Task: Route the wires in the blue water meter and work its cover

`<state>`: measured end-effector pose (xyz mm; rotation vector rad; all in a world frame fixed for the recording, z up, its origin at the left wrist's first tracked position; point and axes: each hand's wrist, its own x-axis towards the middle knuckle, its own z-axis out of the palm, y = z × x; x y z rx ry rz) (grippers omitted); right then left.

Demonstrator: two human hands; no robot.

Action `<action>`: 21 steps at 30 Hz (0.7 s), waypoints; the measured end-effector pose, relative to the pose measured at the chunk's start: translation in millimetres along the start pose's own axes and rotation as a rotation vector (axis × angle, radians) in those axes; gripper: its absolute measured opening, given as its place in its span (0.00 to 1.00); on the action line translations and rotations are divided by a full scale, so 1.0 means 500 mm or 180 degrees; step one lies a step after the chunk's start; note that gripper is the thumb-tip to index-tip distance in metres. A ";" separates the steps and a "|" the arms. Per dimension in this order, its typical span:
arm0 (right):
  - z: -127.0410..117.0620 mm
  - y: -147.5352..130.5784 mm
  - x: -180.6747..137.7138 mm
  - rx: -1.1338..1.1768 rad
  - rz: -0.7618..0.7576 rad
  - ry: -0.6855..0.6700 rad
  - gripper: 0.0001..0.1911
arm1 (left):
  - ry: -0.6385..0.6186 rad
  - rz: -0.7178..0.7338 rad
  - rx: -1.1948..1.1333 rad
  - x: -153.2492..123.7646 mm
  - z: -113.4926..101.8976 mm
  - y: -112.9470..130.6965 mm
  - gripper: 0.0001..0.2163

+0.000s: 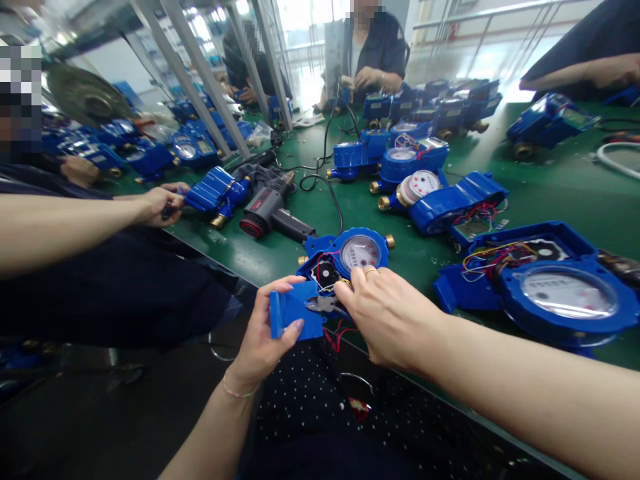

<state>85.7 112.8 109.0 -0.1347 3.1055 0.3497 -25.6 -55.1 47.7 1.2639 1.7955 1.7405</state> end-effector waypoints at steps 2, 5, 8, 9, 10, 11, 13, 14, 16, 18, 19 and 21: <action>-0.005 -0.002 -0.001 0.0035 0.0034 0.0033 0.18 | -0.0031 0.0082 0.0194 0.000 0.003 0.006 0.20; -0.009 -0.008 -0.003 -0.0023 0.0036 0.0006 0.19 | 0.0042 0.0132 0.0407 -0.002 0.012 0.012 0.20; -0.007 -0.015 -0.009 0.0000 0.0067 -0.0081 0.18 | 0.0202 0.0115 0.0412 -0.007 0.023 0.016 0.17; -0.005 -0.018 -0.011 0.0013 0.0094 -0.0124 0.17 | 0.0244 0.0100 0.0400 -0.009 0.027 0.017 0.17; -0.004 -0.021 -0.014 0.0012 0.0124 -0.0170 0.16 | 0.0276 0.0082 0.0391 -0.011 0.031 0.017 0.16; -0.001 -0.024 -0.016 -0.0008 0.0153 -0.0212 0.16 | 0.0299 0.0066 0.0382 -0.013 0.035 0.018 0.16; 0.003 -0.030 -0.021 -0.0101 0.0214 -0.0278 0.16 | 0.0352 0.0051 0.0383 -0.015 0.042 0.019 0.15; 0.005 -0.033 -0.022 -0.0147 0.0246 -0.0302 0.16 | 0.0372 0.0056 0.0397 -0.016 0.045 0.019 0.15; 0.008 -0.037 -0.025 -0.0194 0.0318 -0.0334 0.17 | 0.0394 0.0081 0.0443 -0.017 0.048 0.020 0.14; 0.011 -0.041 -0.026 -0.0157 0.0381 -0.0341 0.18 | 0.0407 0.0080 0.0498 -0.018 0.050 0.019 0.14; 0.013 -0.042 -0.026 -0.0119 0.0410 -0.0336 0.19 | 0.0423 0.0068 0.0517 -0.018 0.051 0.018 0.14; 0.016 -0.044 -0.026 -0.0040 0.0455 -0.0306 0.18 | 0.0477 0.0038 0.0538 -0.020 0.053 0.016 0.14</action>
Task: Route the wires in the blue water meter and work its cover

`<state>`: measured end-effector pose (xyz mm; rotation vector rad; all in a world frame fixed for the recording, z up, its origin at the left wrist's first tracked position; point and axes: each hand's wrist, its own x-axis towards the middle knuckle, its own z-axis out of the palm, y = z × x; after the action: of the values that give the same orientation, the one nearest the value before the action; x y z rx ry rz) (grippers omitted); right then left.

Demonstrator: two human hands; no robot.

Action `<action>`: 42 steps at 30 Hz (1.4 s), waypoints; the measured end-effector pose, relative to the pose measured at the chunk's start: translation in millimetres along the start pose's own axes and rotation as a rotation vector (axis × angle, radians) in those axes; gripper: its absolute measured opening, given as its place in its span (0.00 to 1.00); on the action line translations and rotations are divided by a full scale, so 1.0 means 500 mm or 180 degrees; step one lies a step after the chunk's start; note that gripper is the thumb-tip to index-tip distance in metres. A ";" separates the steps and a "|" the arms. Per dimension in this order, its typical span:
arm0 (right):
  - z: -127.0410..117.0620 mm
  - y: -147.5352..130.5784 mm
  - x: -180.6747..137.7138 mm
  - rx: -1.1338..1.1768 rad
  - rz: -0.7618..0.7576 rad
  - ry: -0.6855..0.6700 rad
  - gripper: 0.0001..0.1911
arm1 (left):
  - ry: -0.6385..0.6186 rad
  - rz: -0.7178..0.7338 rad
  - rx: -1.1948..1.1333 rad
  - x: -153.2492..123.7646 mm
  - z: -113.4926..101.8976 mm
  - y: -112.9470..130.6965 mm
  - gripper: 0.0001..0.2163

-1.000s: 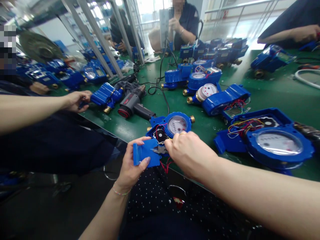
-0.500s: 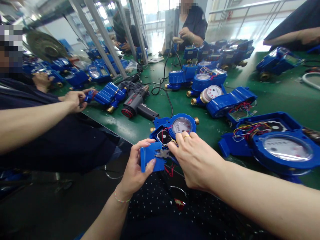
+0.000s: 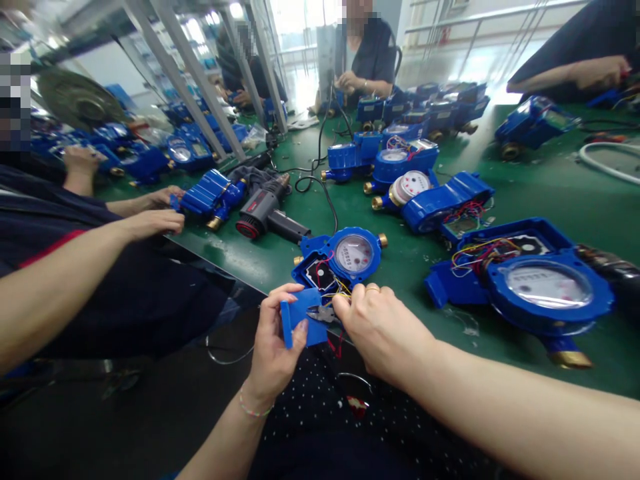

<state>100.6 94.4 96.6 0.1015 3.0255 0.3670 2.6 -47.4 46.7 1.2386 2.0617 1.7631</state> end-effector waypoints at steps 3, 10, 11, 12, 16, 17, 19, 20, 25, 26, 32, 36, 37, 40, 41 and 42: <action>0.006 -0.003 -0.001 0.0094 0.0050 0.0044 0.16 | 0.0049 -0.0033 -0.0012 -0.003 0.004 -0.002 0.15; 0.007 -0.001 -0.004 0.0500 0.0154 -0.0068 0.19 | 0.0132 0.0047 0.0066 -0.003 0.008 0.003 0.14; 0.007 0.000 -0.005 0.0585 0.0151 -0.0082 0.19 | 0.0130 0.0059 0.0071 -0.001 0.008 0.005 0.13; 0.006 0.002 -0.007 0.0660 0.0142 -0.0091 0.19 | 0.0120 0.0067 0.0070 0.000 0.008 0.006 0.13; 0.007 0.012 -0.011 0.0970 0.0096 -0.0126 0.18 | 0.0034 0.0076 0.0038 0.002 0.009 0.010 0.13; 0.006 0.016 -0.012 0.1139 0.0119 -0.0137 0.18 | 0.0038 0.0021 -0.0014 0.002 0.010 0.009 0.13; 0.002 0.026 -0.017 0.1574 0.0200 -0.0136 0.19 | 0.0086 -0.0195 -0.0174 0.000 0.012 0.006 0.12; -0.002 0.033 -0.023 0.1795 0.0230 -0.0092 0.20 | 0.0108 -0.0320 -0.0239 -0.001 0.013 0.003 0.11; -0.013 0.069 -0.098 0.2141 0.0471 0.0000 0.36 | 0.0179 -0.0709 -0.0245 -0.004 0.014 0.003 0.14; -0.007 0.072 -0.119 0.2083 0.0683 -0.0110 0.35 | 0.0225 -0.0818 -0.0258 -0.005 0.014 0.007 0.15; 0.077 0.023 -0.161 0.1352 0.2027 -0.0329 0.15 | 0.0459 -0.1705 -0.0338 -0.026 0.037 0.022 0.25; 0.112 0.003 -0.152 0.0980 0.2152 0.0830 0.16 | 0.0578 -0.1706 -0.0948 -0.043 0.059 0.009 0.31; 0.117 0.012 -0.169 0.0802 0.2260 0.1125 0.16 | 0.0591 -0.1798 -0.1069 -0.045 0.061 0.007 0.31; 0.136 0.072 -0.291 -0.0236 0.3476 0.1428 0.17 | 0.0582 -0.2264 -0.1566 -0.045 0.057 0.011 0.32; 0.149 0.102 -0.348 -0.0684 0.3956 0.1133 0.21 | 0.0602 -0.2416 -0.1812 -0.044 0.054 0.015 0.32; 0.165 0.134 -0.406 -0.0783 0.4154 0.1002 0.24 | 0.0637 -0.2557 -0.2057 -0.043 0.052 0.021 0.31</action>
<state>314.2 163.1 50.2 2.1351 2.6375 0.8479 37.0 -42.7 40.1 0.0338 1.4996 1.8887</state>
